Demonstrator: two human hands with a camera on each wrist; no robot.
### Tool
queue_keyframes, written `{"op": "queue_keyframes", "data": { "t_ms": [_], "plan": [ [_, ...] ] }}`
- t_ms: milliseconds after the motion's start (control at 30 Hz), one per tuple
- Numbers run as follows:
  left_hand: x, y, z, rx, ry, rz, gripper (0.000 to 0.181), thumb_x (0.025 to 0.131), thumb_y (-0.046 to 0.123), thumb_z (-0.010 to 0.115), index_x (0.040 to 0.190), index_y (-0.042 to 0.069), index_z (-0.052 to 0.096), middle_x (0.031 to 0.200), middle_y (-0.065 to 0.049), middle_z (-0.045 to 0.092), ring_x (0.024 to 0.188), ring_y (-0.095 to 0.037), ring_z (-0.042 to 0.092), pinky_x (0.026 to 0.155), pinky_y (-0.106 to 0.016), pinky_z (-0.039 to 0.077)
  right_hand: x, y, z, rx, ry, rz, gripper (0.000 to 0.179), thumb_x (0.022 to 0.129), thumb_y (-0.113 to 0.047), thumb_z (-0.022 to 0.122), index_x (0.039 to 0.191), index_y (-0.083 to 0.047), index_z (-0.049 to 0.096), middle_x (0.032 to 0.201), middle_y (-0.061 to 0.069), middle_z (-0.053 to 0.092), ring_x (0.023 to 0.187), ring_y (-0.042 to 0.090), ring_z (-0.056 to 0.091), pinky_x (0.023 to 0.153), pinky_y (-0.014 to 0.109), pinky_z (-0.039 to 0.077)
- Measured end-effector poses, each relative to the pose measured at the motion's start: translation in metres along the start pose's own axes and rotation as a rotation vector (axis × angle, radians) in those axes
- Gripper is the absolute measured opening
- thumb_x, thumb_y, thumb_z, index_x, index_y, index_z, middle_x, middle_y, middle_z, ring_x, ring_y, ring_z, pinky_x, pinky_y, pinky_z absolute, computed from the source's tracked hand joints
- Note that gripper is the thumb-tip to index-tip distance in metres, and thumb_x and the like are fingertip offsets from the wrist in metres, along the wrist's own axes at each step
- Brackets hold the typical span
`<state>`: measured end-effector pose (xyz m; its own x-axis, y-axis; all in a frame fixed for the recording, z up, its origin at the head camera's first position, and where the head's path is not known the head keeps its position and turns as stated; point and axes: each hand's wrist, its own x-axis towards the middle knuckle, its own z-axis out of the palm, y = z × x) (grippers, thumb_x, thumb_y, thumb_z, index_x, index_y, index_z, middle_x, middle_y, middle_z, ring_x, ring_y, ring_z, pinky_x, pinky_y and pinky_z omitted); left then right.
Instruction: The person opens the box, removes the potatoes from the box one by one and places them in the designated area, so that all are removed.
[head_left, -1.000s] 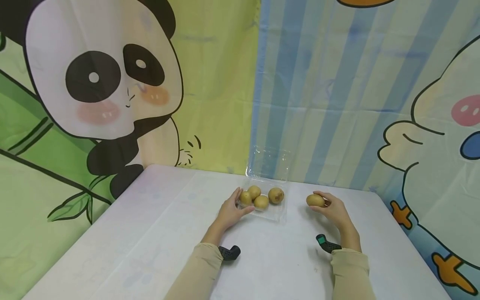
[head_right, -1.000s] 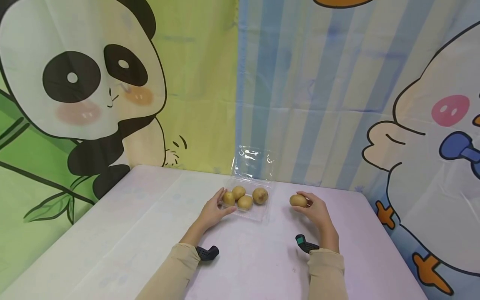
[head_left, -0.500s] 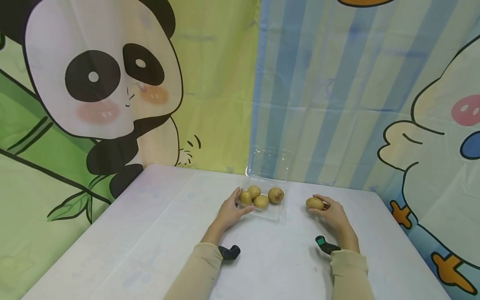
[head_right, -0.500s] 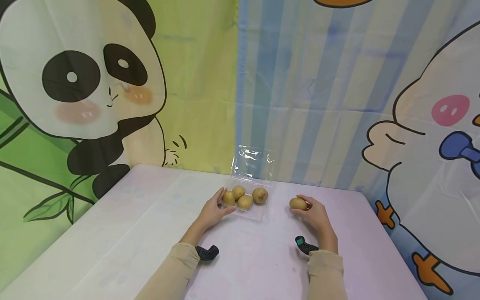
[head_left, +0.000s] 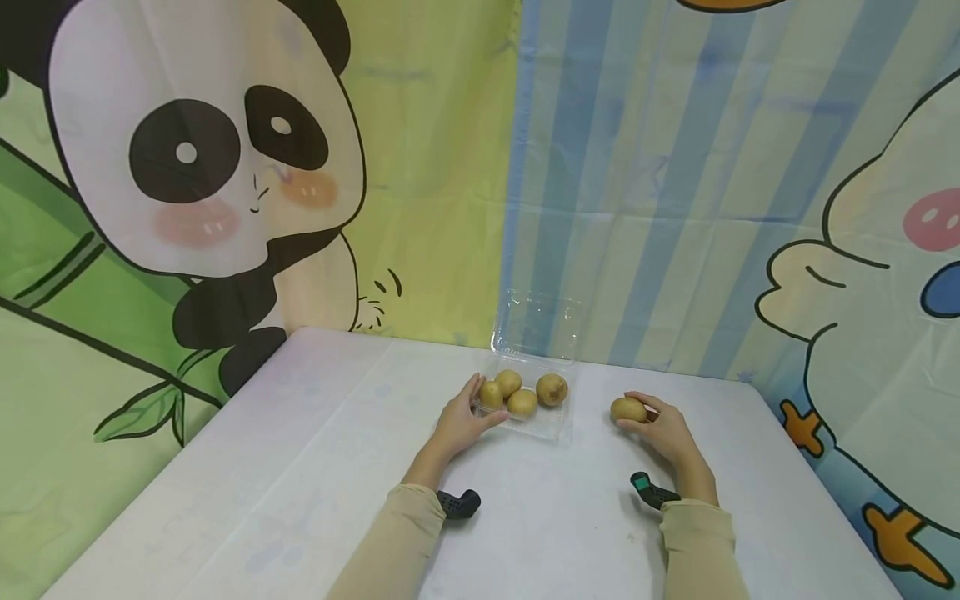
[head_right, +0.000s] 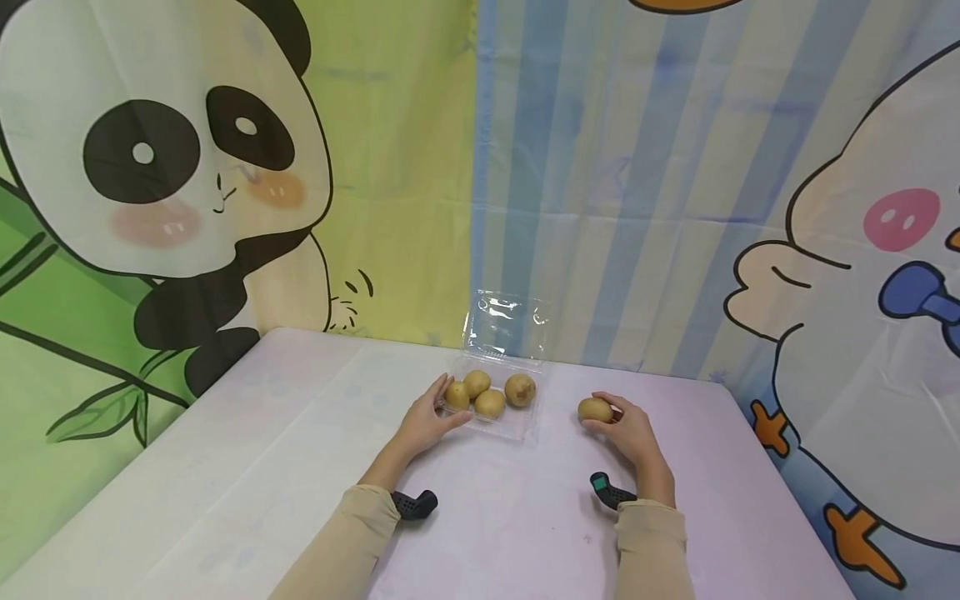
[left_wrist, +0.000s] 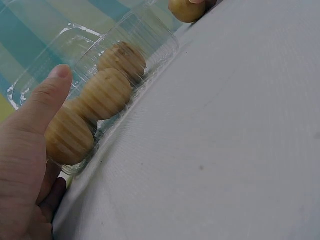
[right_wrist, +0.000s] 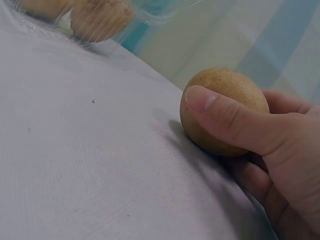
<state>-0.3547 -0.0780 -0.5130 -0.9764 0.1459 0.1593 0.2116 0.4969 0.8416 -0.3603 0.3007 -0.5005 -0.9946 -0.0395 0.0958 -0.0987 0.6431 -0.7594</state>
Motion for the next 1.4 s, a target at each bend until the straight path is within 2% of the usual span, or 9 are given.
{"op": "queue_keyframes", "data": {
  "t_ms": [233, 433, 533, 767, 1000, 1100, 1233, 1400],
  "plan": [
    [0.000, 0.000, 0.000, 0.002, -0.003, 0.010, 0.101, 0.077, 0.058, 0.070, 0.153, 0.014, 0.018, 0.155, -0.002, 0.031, 0.143, -0.026, 0.028, 0.119, -0.044, 0.023, 0.002, 0.001, -0.003, 0.022, -0.071, 0.019, 0.074, 0.081, -0.042, 0.073, 0.144, -0.016, 0.042, 0.145, 0.022, 0.041, 0.130, 0.042, 0.044, 0.105, 0.051, 0.042],
    [0.001, -0.001, 0.001, 0.003, -0.003, 0.002, 0.101, 0.077, 0.057, 0.070, 0.153, 0.015, 0.019, 0.154, -0.002, 0.032, 0.143, -0.027, 0.028, 0.119, -0.046, 0.023, -0.001, -0.001, -0.009, 0.035, -0.120, 0.035, 0.081, 0.081, -0.050, 0.069, 0.147, -0.017, 0.037, 0.148, 0.019, 0.039, 0.133, 0.042, 0.040, 0.108, 0.056, 0.036],
    [0.001, -0.002, 0.001, 0.002, -0.002, 0.001, 0.101, 0.077, 0.057, 0.070, 0.153, 0.015, 0.019, 0.154, -0.002, 0.033, 0.143, -0.026, 0.028, 0.119, -0.045, 0.023, -0.003, -0.003, -0.011, 0.041, -0.128, 0.022, 0.080, 0.082, -0.051, 0.068, 0.147, -0.015, 0.038, 0.146, 0.018, 0.043, 0.131, 0.039, 0.043, 0.108, 0.054, 0.037],
    [0.002, -0.002, 0.001, -0.011, -0.003, 0.003, 0.103, 0.076, 0.059, 0.070, 0.153, 0.015, 0.019, 0.154, -0.002, 0.032, 0.143, -0.025, 0.029, 0.119, -0.044, 0.023, -0.007, -0.010, -0.016, -0.021, -0.129, -0.041, 0.071, 0.088, -0.047, 0.062, 0.144, -0.009, 0.041, 0.143, 0.020, 0.046, 0.127, 0.039, 0.046, 0.105, 0.053, 0.039],
    [0.002, -0.002, 0.001, 0.004, 0.005, 0.005, 0.103, 0.075, 0.060, 0.070, 0.153, 0.015, 0.019, 0.154, -0.002, 0.033, 0.143, -0.026, 0.030, 0.118, -0.044, 0.024, -0.010, -0.016, -0.025, -0.032, -0.184, 0.028, 0.069, 0.087, -0.051, 0.062, 0.144, -0.017, 0.043, 0.148, 0.017, 0.040, 0.132, 0.042, 0.041, 0.105, 0.061, 0.036],
    [0.002, -0.003, 0.001, 0.004, 0.005, 0.003, 0.103, 0.075, 0.060, 0.070, 0.153, 0.015, 0.019, 0.154, -0.002, 0.033, 0.143, -0.025, 0.029, 0.118, -0.044, 0.024, -0.011, -0.018, -0.027, -0.048, -0.212, 0.044, 0.067, 0.087, -0.048, 0.064, 0.143, -0.017, 0.044, 0.148, 0.017, 0.041, 0.131, 0.043, 0.042, 0.104, 0.060, 0.038],
    [0.002, -0.002, 0.001, 0.000, 0.007, 0.002, 0.102, 0.076, 0.059, 0.070, 0.153, 0.016, 0.019, 0.154, -0.001, 0.033, 0.143, -0.025, 0.029, 0.118, -0.044, 0.024, -0.009, -0.020, -0.027, -0.102, -0.241, 0.064, 0.072, 0.084, -0.049, 0.067, 0.142, -0.013, 0.046, 0.141, 0.019, 0.048, 0.124, 0.040, 0.049, 0.099, 0.055, 0.045],
    [0.001, -0.002, 0.001, 0.007, 0.008, 0.005, 0.102, 0.076, 0.059, 0.070, 0.153, 0.015, 0.019, 0.154, -0.001, 0.033, 0.143, -0.025, 0.028, 0.119, -0.045, 0.023, -0.008, -0.019, -0.025, -0.137, -0.217, 0.076, 0.073, 0.079, -0.052, 0.071, 0.136, -0.011, 0.053, 0.133, 0.018, 0.056, 0.117, 0.034, 0.054, 0.095, 0.050, 0.048]
  ]
}}
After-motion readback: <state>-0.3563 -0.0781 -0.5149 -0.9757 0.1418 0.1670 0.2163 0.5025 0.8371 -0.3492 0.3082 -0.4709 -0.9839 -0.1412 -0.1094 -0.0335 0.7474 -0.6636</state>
